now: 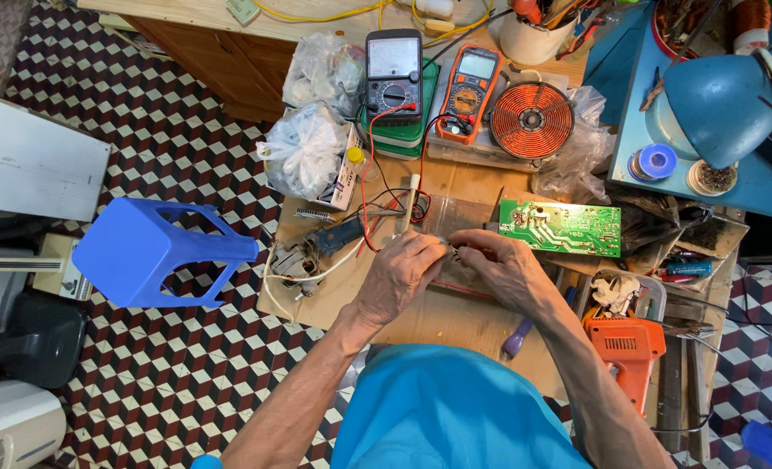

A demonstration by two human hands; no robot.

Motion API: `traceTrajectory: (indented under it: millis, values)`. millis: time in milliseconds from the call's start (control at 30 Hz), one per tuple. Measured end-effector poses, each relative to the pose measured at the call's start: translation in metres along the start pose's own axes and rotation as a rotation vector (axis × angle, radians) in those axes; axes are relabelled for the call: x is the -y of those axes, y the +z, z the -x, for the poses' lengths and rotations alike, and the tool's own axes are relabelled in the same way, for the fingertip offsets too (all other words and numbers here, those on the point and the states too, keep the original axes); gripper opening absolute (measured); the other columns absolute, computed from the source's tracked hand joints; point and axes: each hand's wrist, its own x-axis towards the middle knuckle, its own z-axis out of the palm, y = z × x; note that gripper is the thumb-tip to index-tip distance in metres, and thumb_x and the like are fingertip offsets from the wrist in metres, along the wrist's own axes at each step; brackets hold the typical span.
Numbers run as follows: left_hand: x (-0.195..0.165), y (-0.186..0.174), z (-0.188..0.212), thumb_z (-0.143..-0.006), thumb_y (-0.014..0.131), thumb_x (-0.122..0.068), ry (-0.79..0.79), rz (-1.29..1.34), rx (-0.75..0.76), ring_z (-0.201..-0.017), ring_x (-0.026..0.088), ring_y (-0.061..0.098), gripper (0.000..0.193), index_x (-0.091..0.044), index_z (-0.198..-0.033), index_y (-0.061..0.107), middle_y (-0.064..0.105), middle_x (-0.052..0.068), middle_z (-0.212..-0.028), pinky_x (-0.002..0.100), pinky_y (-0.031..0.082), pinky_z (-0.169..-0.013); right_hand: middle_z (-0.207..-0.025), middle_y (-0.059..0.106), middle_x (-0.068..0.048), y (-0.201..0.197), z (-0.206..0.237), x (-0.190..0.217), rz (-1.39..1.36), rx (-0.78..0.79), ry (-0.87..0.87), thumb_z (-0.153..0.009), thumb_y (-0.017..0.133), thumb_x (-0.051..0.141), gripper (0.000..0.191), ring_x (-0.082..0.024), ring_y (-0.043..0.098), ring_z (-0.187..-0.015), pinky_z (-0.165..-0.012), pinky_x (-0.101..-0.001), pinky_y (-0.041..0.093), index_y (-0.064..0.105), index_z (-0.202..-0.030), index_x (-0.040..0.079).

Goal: The person repairs a green circuit board at a workbench. They hold and turn the board under a desk lamp, use a hot air gun on its components, pick at the board with a small tool, and later handle multimeter test leads and small parts while working on the board.

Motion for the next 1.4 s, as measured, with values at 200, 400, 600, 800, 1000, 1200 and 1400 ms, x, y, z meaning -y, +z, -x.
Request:
traceTrajectory:
  millis: [200,400,600,800,1000,1200,1400]
  values:
    - [0.004,-0.003,-0.002,-0.087,0.076,-0.006,0.099,-0.028,0.042,-0.106,0.027,0.064,0.024,-0.006,-0.108,0.065,0.065,0.007,-0.111,0.039,0.055,-0.093,-0.077,0.066,-0.004,-0.003,0.001,0.011,0.135,0.007,0.071,-0.095,0.062,0.026,0.030,-0.013,0.059,-0.070,-0.065,-0.0316,0.051,0.072,-0.120,0.011]
    - [0.007,-0.007,-0.003,-0.088,0.075,-0.006,0.081,-0.058,0.043,-0.102,0.027,0.064,0.023,-0.006,-0.109,0.066,0.066,0.007,-0.108,0.040,0.054,-0.091,-0.074,0.063,-0.004,-0.003,0.001,0.011,0.196,-0.004,0.090,-0.095,0.062,0.028,0.030,-0.014,0.058,-0.067,-0.064,-0.0338,0.051,0.071,-0.120,0.013]
    - [0.009,-0.008,-0.003,-0.087,0.075,-0.005,0.061,0.003,0.009,-0.101,0.028,0.066,0.023,-0.005,-0.108,0.066,0.068,0.008,-0.107,0.040,0.054,-0.087,-0.090,0.074,-0.005,0.006,-0.003,-0.002,0.128,-0.103,-0.106,-0.093,0.064,0.021,0.027,-0.015,0.070,-0.079,-0.072,-0.0325,0.056,0.071,-0.116,0.007]
    - [0.004,-0.005,-0.006,-0.087,0.076,-0.007,0.015,0.032,0.002,-0.097,0.029,0.066,0.020,-0.005,-0.104,0.066,0.068,0.008,-0.101,0.040,0.055,-0.084,-0.089,0.071,-0.008,0.009,-0.006,-0.007,0.161,-0.131,-0.126,-0.091,0.064,0.016,0.025,-0.018,0.069,-0.074,-0.070,-0.0330,0.055,0.074,-0.112,0.007]
    - [0.005,0.002,-0.003,-0.090,0.075,-0.007,-0.073,0.105,0.006,-0.095,0.028,0.066,0.016,-0.007,-0.104,0.067,0.069,0.007,-0.100,0.039,0.056,-0.082,-0.082,0.065,-0.007,0.010,-0.003,-0.008,0.213,-0.147,-0.109,-0.093,0.064,0.017,0.024,-0.019,0.062,-0.069,-0.066,-0.0338,0.050,0.075,-0.113,0.008]
    - [0.010,0.006,-0.004,-0.093,0.072,-0.010,-0.092,0.148,0.017,-0.096,0.031,0.066,0.015,-0.007,-0.106,0.067,0.068,0.009,-0.100,0.041,0.055,-0.082,-0.083,0.067,-0.006,0.012,0.000,-0.012,0.165,-0.218,-0.111,-0.093,0.066,0.018,0.024,-0.016,0.063,-0.070,-0.065,-0.0327,0.051,0.077,-0.112,0.008]
    - [0.014,0.012,-0.005,-0.096,0.069,-0.013,-0.194,0.181,0.110,-0.094,0.028,0.070,0.013,-0.009,-0.108,0.067,0.066,0.007,-0.101,0.040,0.057,-0.076,-0.087,0.066,-0.005,0.018,0.003,-0.017,0.055,-0.259,-0.004,-0.096,0.066,0.019,0.024,-0.017,0.060,-0.071,-0.066,-0.0314,0.050,0.076,-0.114,0.008]
